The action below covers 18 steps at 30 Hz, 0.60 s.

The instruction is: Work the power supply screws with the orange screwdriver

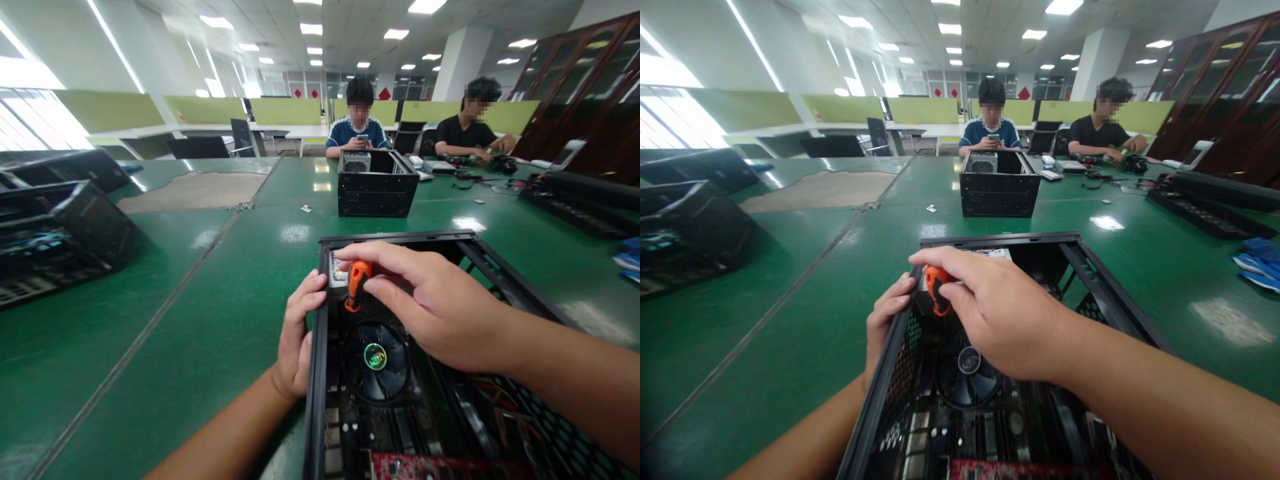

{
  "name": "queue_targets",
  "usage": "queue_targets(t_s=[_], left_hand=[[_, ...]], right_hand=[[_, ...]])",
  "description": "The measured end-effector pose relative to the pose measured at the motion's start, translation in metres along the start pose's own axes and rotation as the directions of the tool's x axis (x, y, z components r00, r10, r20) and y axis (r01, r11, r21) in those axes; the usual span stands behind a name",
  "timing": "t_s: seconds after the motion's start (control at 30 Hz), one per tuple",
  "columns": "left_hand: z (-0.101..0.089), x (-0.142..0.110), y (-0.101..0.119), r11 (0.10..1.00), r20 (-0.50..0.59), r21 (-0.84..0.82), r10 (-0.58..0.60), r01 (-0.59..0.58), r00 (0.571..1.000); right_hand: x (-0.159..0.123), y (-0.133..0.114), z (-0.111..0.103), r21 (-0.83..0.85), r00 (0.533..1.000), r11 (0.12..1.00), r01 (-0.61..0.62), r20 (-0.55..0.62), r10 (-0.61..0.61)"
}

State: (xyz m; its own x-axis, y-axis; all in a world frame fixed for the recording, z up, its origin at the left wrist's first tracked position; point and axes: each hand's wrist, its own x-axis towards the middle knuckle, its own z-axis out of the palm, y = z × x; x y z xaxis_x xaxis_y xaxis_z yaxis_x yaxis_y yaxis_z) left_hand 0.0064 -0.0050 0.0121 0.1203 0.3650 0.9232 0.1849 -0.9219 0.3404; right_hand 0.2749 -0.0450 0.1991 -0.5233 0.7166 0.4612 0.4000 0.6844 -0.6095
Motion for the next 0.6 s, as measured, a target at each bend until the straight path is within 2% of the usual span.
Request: queue_targets(t_s=[0.2,0.6], left_hand=[[-0.0007,-0.0019,-0.0009,1.000,0.021,-0.012,0.013,-0.013,1.000],[-0.0026,-0.0094,-0.0051,0.999,-0.007,-0.019,-0.036,0.036,0.999]], right_hand=[[0.0005,0.0005,-0.0027,-0.027,0.997,0.997,0.074,-0.017,-0.074],[0.0001,0.0031,-0.0045,-0.006,0.999,0.999,0.037,0.009,-0.037]])
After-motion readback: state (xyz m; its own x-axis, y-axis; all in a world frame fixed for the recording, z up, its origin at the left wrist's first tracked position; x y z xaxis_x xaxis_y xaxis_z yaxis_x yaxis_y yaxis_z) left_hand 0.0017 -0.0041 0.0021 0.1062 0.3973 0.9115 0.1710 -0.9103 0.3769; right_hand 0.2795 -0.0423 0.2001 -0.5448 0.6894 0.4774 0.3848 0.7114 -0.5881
